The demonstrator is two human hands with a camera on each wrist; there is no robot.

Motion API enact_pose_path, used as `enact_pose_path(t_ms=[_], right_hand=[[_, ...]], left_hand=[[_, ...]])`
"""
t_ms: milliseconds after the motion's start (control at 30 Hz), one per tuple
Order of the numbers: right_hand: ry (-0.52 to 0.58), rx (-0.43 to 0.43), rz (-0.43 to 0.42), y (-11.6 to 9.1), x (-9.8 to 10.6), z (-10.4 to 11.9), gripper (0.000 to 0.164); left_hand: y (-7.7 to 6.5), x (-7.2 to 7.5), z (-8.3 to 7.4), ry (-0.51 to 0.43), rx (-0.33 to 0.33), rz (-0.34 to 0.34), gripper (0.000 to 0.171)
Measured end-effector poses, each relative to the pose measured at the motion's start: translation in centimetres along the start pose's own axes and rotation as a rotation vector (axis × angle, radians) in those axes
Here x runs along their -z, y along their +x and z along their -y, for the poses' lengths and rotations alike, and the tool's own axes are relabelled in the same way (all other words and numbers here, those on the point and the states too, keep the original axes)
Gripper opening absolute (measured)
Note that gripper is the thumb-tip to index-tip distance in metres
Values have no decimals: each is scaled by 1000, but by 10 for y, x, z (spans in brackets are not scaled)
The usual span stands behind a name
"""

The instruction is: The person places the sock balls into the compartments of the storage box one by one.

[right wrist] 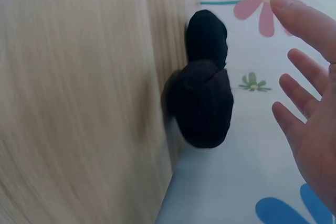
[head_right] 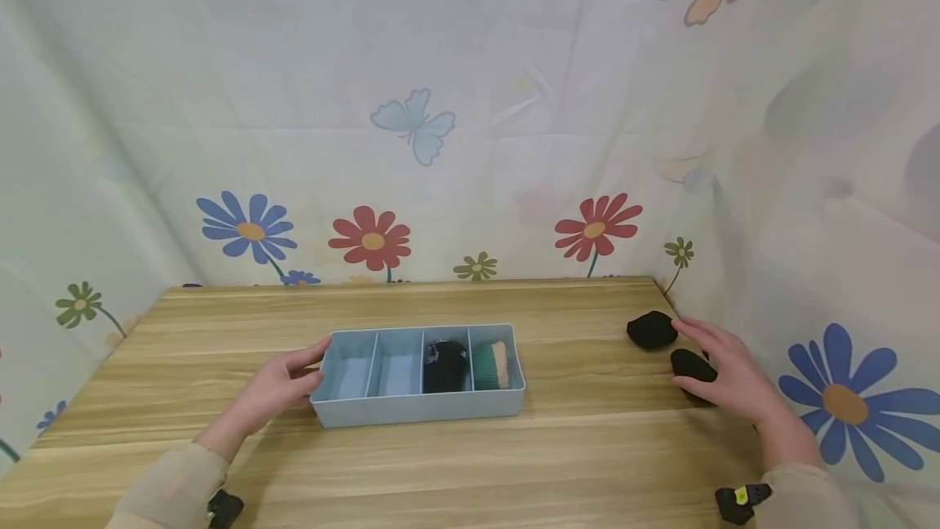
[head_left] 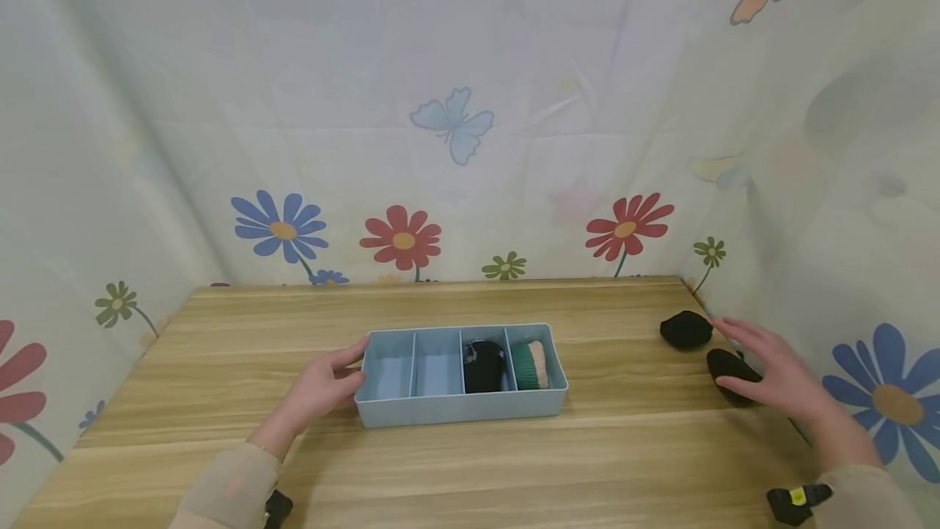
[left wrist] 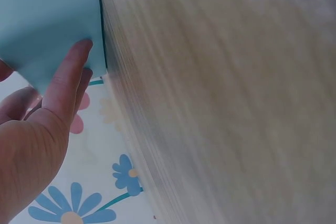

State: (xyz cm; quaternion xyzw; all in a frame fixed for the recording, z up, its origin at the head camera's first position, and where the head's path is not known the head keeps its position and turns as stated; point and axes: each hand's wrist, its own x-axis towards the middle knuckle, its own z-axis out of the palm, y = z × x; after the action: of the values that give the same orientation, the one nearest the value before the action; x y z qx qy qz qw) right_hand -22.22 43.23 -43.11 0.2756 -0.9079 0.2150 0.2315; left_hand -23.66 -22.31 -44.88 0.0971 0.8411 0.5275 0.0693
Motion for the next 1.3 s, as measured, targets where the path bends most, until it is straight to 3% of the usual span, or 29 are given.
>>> enact_pose_path(t_ms=[233,500,767,1033,1200,1300], right_hand=[[15,-30,57,-9,-3,-11,98],[57,-100,152,-14,-4,-18,94],[72,-77,206,-14,-5,-23,100],[68,-121,263,-16,-6,-25,96],[102,-83,259,-19,-9,-31,103],[111,-110,290,-20,-10,-33,106]], left_hand=[[1,1,1,-3,-4,3,60],[0,0,2,-2,-1,-3,60],[2,0,4,-20,1,-1,60],[2,0,2,-10,-4,-3,60],[1,0,1,-5,-2,-5,61],[0,-1,0,3,0,-10,61]])
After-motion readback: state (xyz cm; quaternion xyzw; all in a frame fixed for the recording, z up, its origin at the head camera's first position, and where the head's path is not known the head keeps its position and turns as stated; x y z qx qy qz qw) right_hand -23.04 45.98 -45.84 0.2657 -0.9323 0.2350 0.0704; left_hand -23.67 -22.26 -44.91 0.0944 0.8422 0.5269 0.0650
